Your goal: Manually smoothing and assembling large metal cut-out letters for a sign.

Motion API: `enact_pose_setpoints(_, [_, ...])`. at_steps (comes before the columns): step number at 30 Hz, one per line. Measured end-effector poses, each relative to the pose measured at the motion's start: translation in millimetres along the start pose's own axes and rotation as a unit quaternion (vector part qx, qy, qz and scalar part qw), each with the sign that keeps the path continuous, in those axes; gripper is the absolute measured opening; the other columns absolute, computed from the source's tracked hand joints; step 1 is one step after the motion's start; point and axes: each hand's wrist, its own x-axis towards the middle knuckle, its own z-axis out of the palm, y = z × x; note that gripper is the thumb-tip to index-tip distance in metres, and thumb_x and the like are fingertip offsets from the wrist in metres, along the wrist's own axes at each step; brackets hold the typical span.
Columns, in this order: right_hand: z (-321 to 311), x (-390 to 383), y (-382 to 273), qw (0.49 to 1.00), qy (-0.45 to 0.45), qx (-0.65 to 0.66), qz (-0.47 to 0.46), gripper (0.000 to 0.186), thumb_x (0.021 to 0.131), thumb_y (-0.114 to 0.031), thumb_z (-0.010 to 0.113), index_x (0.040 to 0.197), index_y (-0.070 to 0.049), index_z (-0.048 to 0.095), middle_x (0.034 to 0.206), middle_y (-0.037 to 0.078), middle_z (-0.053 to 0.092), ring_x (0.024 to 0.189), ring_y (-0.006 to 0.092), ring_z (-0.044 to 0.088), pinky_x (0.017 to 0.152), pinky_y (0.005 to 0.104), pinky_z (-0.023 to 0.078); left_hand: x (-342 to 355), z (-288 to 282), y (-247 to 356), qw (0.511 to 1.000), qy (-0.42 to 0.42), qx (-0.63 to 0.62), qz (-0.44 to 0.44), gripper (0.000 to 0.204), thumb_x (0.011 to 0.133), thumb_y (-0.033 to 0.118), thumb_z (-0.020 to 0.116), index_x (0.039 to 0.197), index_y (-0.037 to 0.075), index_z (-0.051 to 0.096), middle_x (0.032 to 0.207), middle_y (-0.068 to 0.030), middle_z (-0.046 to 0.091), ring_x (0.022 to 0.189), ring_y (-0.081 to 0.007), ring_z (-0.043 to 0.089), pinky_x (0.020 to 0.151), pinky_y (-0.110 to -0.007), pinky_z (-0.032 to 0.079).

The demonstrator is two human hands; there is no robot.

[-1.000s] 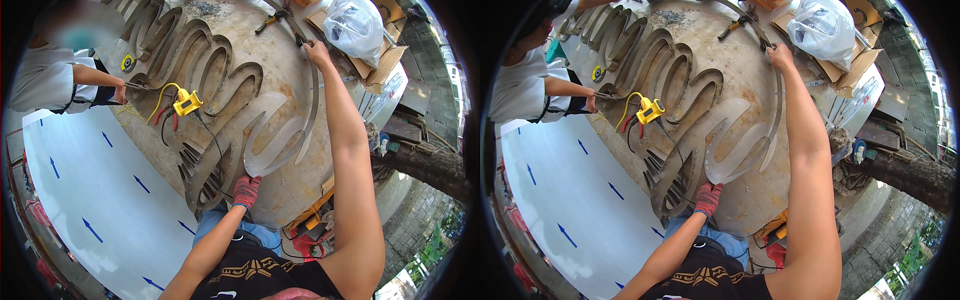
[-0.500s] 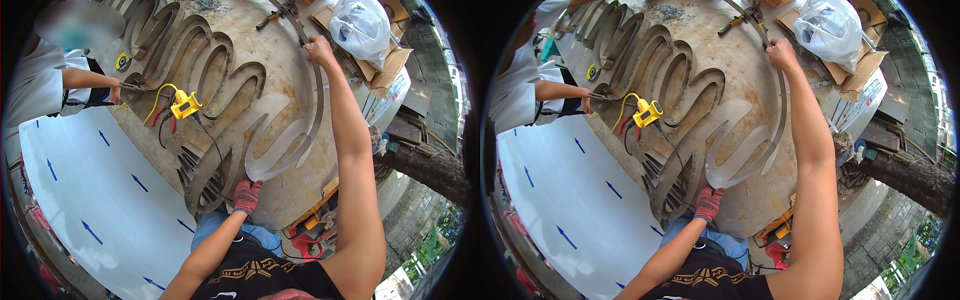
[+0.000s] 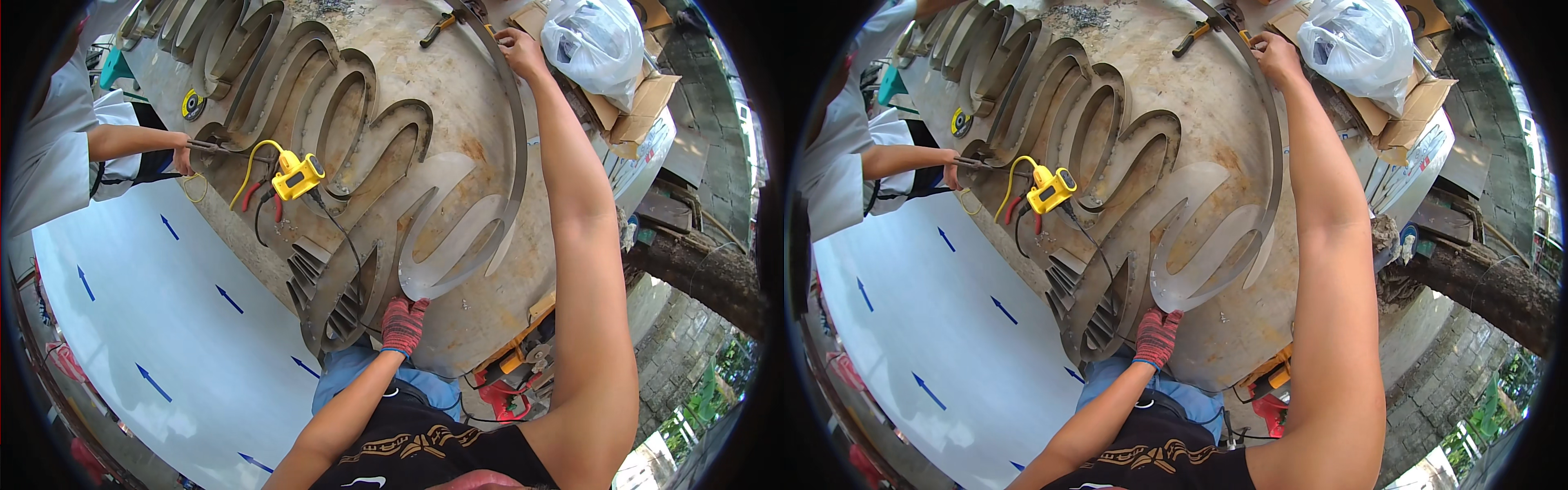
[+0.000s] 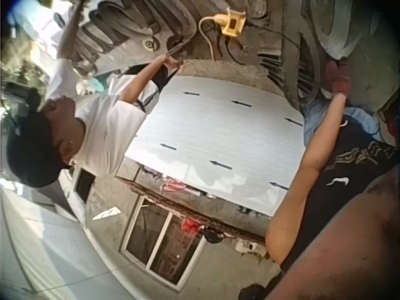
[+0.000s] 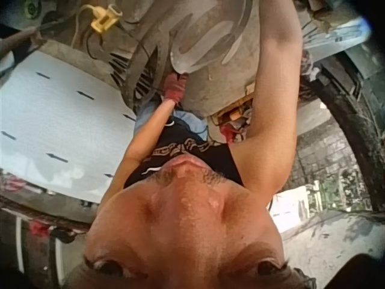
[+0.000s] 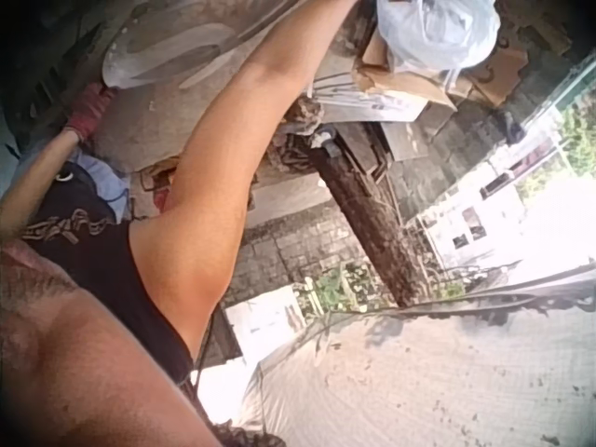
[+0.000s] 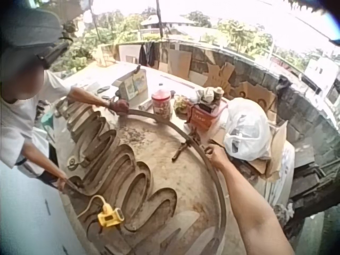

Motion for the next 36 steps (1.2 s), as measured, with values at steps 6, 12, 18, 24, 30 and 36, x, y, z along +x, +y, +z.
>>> enact_pose_setpoints(6, [14.8, 24.9, 17.3, 0.992, -0.032, 0.01, 0.118, 0.036, 0.09, -0.022, 0.077, 0.117, 0.001, 0.072, 0.09, 0.009, 0.072, 0.076, 0.0173, 0.063, 0.07, 0.0348, 0.052, -1.1, 2.0, -3.5, 1.0, 0.002, -0.002, -0.003, 0.047, 0.096, 0.045, 0.067, 0.112, 0.001, 0.072, 0.108, -0.0259, 0.07, 0.104, -0.0449, 0.065, 0.091, -0.05, 0.05])
enact_pose_setpoints(12, [5.6, 39.1, 27.2, 0.99, -0.083, 0.02, 0.112, 0.037, 0.092, -0.027, 0.068, 0.115, 0.002, 0.074, 0.097, 0.022, 0.075, 0.084, 0.0317, 0.07, 0.081, 0.0431, 0.053, -1.3, -1.5, 1.4, 1.0, -0.004, 0.002, 0.002, 0.05, 0.096, 0.049, 0.065, 0.113, 0.002, 0.072, 0.111, -0.0262, 0.07, 0.107, -0.046, 0.064, 0.094, -0.052, 0.049])
enact_pose_setpoints(18, [-4.2, 28.7, 4.9, 0.994, 0.055, 0.024, 0.09, 0.035, 0.093, -0.025, 0.065, 0.116, 0.0, 0.074, 0.106, 0.024, 0.075, 0.098, 0.0359, 0.073, 0.087, 0.0433, 0.055, 0.0, -0.5, -2.5, 1.0, -0.001, -0.004, 0.001, 0.053, 0.095, 0.052, 0.063, 0.112, 0.002, 0.072, 0.113, -0.0266, 0.069, 0.109, -0.047, 0.062, 0.096, -0.054, 0.048])
enact_pose_setpoints(24, [-30.4, 37.8, -25.4, 0.989, 0.092, -0.1, 0.054, 0.04, 0.09, -0.029, 0.067, 0.113, 0.002, 0.074, 0.119, 0.028, 0.071, 0.115, 0.0419, 0.068, 0.098, 0.0459, 0.053, -0.2, 0.0, -4.2, 1.0, -0.013, -0.019, -0.009, 0.053, 0.095, 0.051, 0.064, 0.115, 0.002, 0.071, 0.115, -0.0271, 0.069, 0.111, -0.047, 0.061, 0.097, -0.054, 0.048])
enact_pose_setpoints(30, [-43.2, 40.8, -51.1, 0.963, 0.203, -0.163, -0.064, 0.023, 0.082, -0.013, 0.069, 0.103, -0.007, 0.077, 0.101, 0.028, 0.072, 0.103, 0.0416, 0.07, 0.091, 0.0492, 0.055, 0.7, 1.4, 0.9, 1.0, -0.012, -0.009, 0.003, 0.05, 0.096, 0.048, 0.065, 0.117, 0.002, 0.071, 0.114, -0.0263, 0.069, 0.11, -0.0459, 0.063, 0.096, -0.051, 0.048])
enact_pose_setpoints(36, [-49.3, -1.2, -121.9, 0.941, 0.167, -0.274, -0.106, 0.022, 0.082, -0.005, 0.063, 0.101, -0.004, 0.074, 0.099, 0.024, 0.073, 0.1, 0.0419, 0.069, 0.086, 0.0513, 0.054, 1.0, 1.7, -6.5, 1.0, 0.0, -0.002, 0.007, 0.049, 0.097, 0.046, 0.065, 0.117, 0.002, 0.07, 0.113, -0.0259, 0.069, 0.108, -0.0453, 0.063, 0.094, -0.05, 0.049])
